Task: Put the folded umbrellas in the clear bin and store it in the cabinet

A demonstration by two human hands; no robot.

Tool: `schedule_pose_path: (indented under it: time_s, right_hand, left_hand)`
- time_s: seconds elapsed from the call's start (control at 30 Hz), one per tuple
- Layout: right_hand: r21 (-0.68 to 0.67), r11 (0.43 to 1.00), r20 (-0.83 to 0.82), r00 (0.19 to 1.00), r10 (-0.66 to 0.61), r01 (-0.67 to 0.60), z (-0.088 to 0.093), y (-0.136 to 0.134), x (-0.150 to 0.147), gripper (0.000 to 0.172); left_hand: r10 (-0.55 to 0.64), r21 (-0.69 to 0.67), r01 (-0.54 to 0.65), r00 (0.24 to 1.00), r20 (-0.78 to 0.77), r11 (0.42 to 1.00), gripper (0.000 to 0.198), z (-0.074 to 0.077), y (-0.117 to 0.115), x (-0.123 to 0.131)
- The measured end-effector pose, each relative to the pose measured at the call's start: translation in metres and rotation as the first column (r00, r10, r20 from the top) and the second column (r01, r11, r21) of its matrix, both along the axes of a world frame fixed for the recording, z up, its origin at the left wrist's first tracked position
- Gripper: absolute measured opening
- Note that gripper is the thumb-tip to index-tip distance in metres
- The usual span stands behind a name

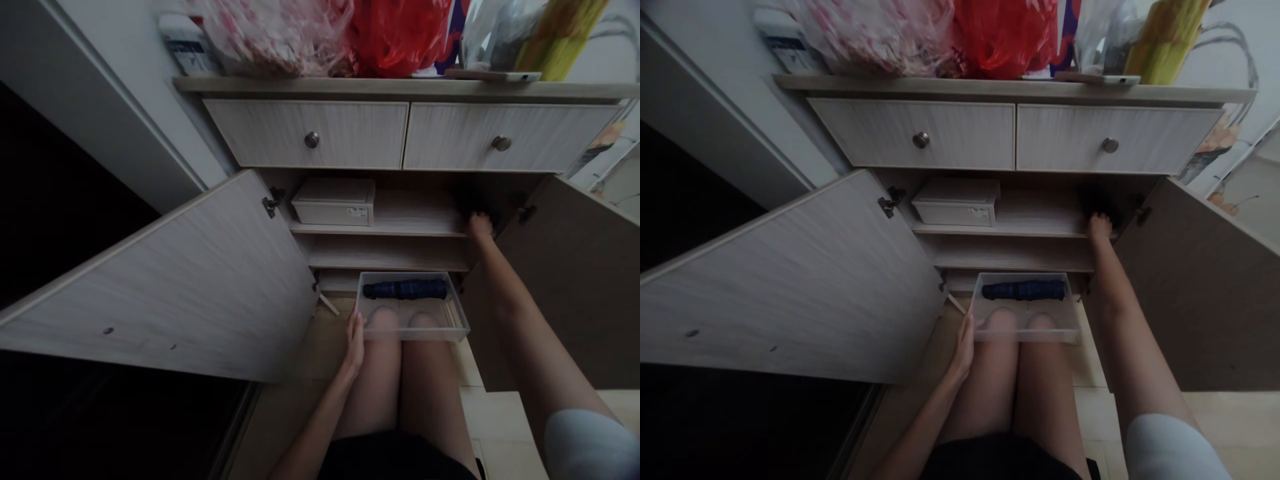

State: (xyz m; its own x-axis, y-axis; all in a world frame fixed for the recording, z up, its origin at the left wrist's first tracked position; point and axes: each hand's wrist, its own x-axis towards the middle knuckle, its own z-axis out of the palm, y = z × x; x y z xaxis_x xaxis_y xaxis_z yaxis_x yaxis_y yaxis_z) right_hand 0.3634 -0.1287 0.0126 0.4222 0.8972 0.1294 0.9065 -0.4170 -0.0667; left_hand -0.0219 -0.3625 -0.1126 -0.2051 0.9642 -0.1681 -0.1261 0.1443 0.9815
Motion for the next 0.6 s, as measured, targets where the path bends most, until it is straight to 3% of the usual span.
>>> schedule_pose_path:
  time_s: [0.17,0.33,0.4,0.5,0.6]
  right_hand:
    - [0.082,0.995,-0.005,0.998,-0.056,0.056,-0.009,-0.002,0.000,0.040]
    - [0.100,0.993,-0.046,0.997,-0.058,0.063,-0.009,-0.008,0.001,0.056]
    - [0.093,0.994,-0.076,0.996,-0.045,0.052,-0.010,-0.012,0.001,0.048]
    - [0.205,0.974,-0.256,0.966,-0.045,0.099,-0.009,-0.017,0.000,0.033]
    - [0.353,0.910,-0.480,0.877,-0.022,0.216,-0.006,-0.025,0.002,0.031]
  left_hand:
    - [-0.011,-0.001,0.011,1.000,-0.024,1.000,0.069,-0.002,-0.002,-0.002]
    - [0.005,-0.004,-0.005,1.000,-0.014,1.000,0.069,-0.003,-0.002,-0.002]
    - [0.009,-0.001,-0.009,1.000,0.000,1.000,0.067,-0.001,-0.002,-0.001]
    - [0.015,0.029,-0.015,1.000,0.016,0.999,0.061,0.002,-0.003,0.000]
    - [0.012,0.010,-0.012,1.000,0.013,1.000,0.061,0.002,-0.004,0.000]
